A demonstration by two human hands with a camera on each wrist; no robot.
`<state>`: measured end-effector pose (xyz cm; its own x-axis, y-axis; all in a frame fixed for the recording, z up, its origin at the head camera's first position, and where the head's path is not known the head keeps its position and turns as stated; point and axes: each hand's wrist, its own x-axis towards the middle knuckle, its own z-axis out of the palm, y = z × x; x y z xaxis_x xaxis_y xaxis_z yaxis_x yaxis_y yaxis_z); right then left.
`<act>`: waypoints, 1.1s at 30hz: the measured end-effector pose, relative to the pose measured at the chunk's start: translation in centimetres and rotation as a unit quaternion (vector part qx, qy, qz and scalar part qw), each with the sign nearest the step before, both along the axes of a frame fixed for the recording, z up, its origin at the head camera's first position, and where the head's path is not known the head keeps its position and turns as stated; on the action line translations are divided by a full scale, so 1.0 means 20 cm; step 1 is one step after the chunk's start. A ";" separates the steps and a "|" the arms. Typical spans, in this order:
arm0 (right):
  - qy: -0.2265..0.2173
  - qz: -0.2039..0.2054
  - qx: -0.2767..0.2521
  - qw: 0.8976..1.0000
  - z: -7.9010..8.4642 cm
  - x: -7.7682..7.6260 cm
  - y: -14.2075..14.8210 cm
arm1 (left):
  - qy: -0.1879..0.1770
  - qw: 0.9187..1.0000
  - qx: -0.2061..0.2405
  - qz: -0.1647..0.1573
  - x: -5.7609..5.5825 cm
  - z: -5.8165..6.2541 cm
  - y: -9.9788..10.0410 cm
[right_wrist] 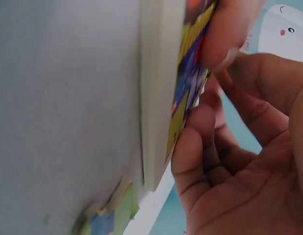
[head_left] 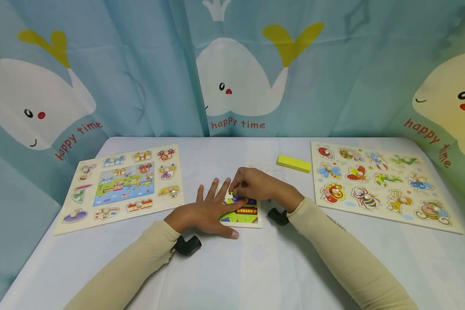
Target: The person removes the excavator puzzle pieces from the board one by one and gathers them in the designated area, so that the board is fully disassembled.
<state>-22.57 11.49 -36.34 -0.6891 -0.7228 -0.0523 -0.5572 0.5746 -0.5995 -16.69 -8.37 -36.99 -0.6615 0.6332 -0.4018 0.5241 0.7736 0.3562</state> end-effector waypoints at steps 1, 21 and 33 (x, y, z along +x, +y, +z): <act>-0.005 -0.002 -0.003 1.000 0.00 0.00 0.00 | 0.000 1.000 0.000 0.000 0.00 0.00 0.00; -0.052 -0.028 -0.002 0.998 0.04 0.01 0.02 | 0.000 1.000 -0.009 0.003 0.01 0.02 0.01; -0.046 -0.063 -0.008 0.997 0.05 0.01 0.05 | -0.002 1.000 -0.002 0.006 0.00 0.01 0.00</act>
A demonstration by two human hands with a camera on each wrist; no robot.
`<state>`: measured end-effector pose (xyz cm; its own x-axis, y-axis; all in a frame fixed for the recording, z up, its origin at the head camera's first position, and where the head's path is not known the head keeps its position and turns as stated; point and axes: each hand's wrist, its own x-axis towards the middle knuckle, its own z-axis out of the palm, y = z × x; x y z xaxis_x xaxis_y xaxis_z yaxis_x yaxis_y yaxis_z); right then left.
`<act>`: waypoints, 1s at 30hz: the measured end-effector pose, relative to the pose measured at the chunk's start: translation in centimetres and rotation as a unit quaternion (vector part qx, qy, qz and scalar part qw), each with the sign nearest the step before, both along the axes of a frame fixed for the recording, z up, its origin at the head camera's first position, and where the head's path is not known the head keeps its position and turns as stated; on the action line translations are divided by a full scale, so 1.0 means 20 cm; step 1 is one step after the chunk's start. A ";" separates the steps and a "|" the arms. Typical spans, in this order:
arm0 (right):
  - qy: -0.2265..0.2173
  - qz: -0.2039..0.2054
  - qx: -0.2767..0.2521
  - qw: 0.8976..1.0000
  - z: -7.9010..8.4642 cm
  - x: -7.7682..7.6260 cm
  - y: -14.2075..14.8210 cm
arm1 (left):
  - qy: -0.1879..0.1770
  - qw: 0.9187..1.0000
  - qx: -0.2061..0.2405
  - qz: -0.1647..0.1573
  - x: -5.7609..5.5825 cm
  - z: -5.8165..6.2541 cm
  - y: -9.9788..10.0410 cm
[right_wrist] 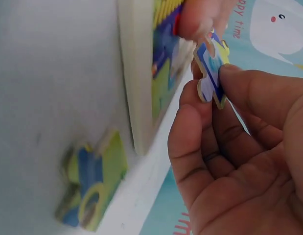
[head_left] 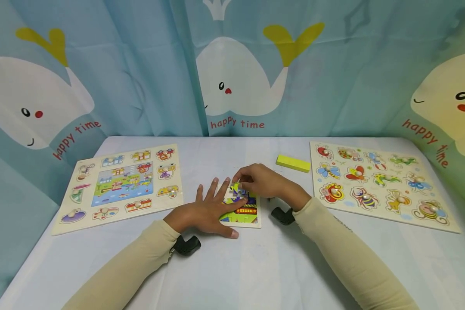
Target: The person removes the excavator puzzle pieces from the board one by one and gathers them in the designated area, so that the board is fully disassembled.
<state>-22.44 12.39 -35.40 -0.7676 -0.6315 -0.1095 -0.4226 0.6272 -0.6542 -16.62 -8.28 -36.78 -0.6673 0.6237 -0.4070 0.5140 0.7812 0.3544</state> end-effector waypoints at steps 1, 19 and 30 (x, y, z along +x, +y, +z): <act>0.001 -0.005 0.000 1.000 0.01 0.00 0.00 | 0.000 1.000 0.001 0.000 0.00 0.00 0.00; 0.009 -0.048 0.003 0.999 0.05 0.02 0.18 | 0.012 1.000 -0.007 0.002 0.00 -0.01 0.01; 0.011 -0.040 -0.011 0.999 0.05 0.02 0.30 | 0.014 1.000 0.000 -0.001 0.00 -0.01 0.00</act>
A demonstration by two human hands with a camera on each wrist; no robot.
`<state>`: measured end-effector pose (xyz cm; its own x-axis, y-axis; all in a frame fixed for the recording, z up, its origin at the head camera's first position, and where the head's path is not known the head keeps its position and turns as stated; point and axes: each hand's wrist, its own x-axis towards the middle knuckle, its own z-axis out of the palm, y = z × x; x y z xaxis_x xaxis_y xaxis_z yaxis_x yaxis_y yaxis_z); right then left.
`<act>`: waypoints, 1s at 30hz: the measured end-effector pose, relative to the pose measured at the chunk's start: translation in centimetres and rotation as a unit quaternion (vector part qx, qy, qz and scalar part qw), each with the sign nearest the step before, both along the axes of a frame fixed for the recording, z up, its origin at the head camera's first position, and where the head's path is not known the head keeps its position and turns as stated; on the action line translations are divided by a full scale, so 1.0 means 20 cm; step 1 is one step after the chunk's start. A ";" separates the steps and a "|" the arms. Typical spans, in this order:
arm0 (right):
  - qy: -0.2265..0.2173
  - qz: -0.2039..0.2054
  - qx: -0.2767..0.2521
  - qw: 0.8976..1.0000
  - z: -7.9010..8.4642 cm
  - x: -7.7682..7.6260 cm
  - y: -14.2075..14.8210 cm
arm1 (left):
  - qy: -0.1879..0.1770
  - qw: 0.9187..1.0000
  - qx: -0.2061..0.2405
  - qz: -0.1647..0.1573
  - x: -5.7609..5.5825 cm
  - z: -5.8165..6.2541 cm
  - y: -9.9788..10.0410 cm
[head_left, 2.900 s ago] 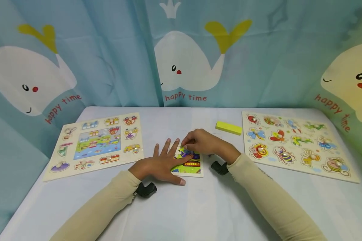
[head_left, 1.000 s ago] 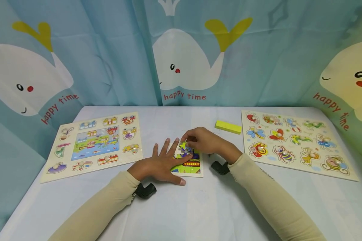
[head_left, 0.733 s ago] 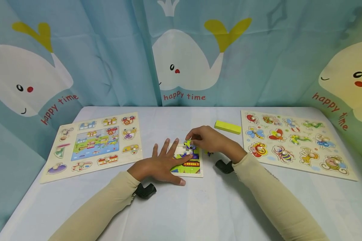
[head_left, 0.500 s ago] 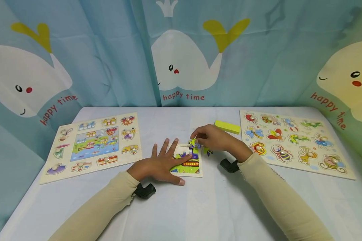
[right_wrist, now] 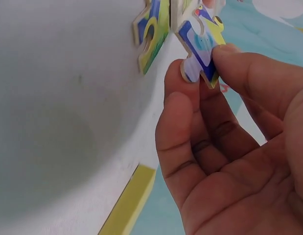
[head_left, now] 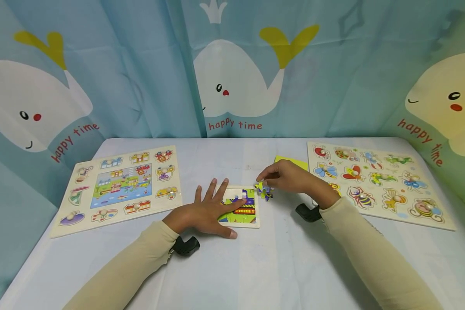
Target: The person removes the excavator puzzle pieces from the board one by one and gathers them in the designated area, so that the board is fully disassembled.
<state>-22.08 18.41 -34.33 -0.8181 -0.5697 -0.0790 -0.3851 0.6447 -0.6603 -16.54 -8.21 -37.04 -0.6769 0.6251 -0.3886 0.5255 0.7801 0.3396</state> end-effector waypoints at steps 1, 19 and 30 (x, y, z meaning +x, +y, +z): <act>0.000 0.001 -0.001 1.000 0.00 0.00 0.01 | 0.000 1.000 0.001 0.000 0.00 0.00 0.00; -0.094 -0.014 0.002 0.995 0.02 0.01 0.19 | -0.007 1.000 0.010 0.004 0.00 0.00 0.00; -0.085 -0.009 0.014 0.996 -0.01 0.01 0.22 | -0.010 1.000 0.022 -0.004 0.00 0.01 -0.01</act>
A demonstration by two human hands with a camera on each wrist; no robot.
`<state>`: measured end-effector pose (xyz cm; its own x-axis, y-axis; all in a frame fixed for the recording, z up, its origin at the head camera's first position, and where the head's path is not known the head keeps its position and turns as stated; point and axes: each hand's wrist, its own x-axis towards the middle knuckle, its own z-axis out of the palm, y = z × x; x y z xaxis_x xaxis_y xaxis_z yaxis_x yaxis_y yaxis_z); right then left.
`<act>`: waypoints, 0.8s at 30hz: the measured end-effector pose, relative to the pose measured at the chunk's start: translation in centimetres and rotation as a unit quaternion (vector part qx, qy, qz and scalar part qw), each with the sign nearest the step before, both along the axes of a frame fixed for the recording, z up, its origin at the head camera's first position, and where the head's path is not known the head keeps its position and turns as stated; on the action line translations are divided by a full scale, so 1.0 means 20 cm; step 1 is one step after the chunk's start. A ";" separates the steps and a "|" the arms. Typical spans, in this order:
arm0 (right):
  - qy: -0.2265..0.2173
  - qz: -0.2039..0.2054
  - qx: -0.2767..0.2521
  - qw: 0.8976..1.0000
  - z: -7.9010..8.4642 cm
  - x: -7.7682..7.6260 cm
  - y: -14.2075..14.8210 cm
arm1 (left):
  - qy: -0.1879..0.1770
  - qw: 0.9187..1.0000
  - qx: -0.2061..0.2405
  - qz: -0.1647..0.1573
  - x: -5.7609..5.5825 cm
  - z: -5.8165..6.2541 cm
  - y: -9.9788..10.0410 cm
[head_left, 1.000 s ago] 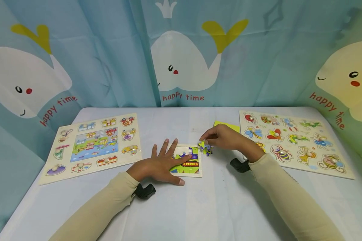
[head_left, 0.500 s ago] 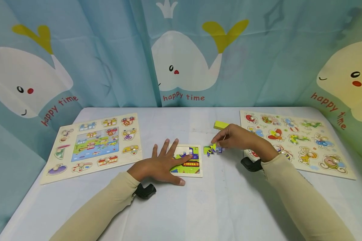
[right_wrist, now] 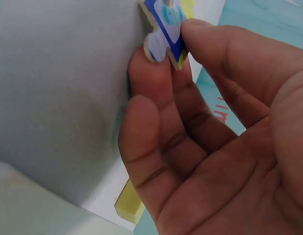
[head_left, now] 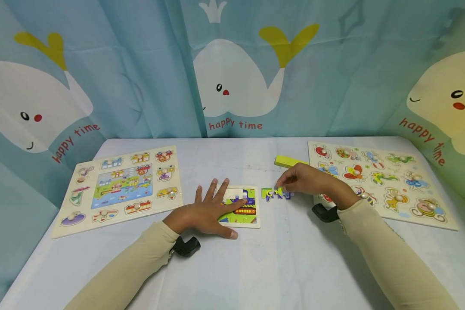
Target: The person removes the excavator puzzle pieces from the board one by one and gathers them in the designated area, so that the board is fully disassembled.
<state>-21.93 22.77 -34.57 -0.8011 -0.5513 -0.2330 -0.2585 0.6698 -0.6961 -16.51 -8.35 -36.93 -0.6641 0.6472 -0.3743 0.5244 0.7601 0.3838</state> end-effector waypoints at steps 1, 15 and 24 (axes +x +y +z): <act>0.006 0.001 0.003 1.000 0.00 0.00 0.00 | 0.000 1.000 0.000 0.000 0.00 0.00 0.00; 0.045 -0.001 0.047 0.998 -0.03 -0.01 -0.02 | 0.002 1.000 -0.002 0.000 0.00 0.00 0.00; 0.084 -0.014 0.007 0.996 0.01 0.02 -0.11 | 0.005 1.000 0.026 0.002 0.00 -0.01 0.01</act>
<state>-21.61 20.57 -34.42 -0.8444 -0.5261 -0.1010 -0.3521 0.6872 -0.6355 -16.59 -8.13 -37.13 -0.6697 0.6636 -0.3335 0.5257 0.7407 0.4182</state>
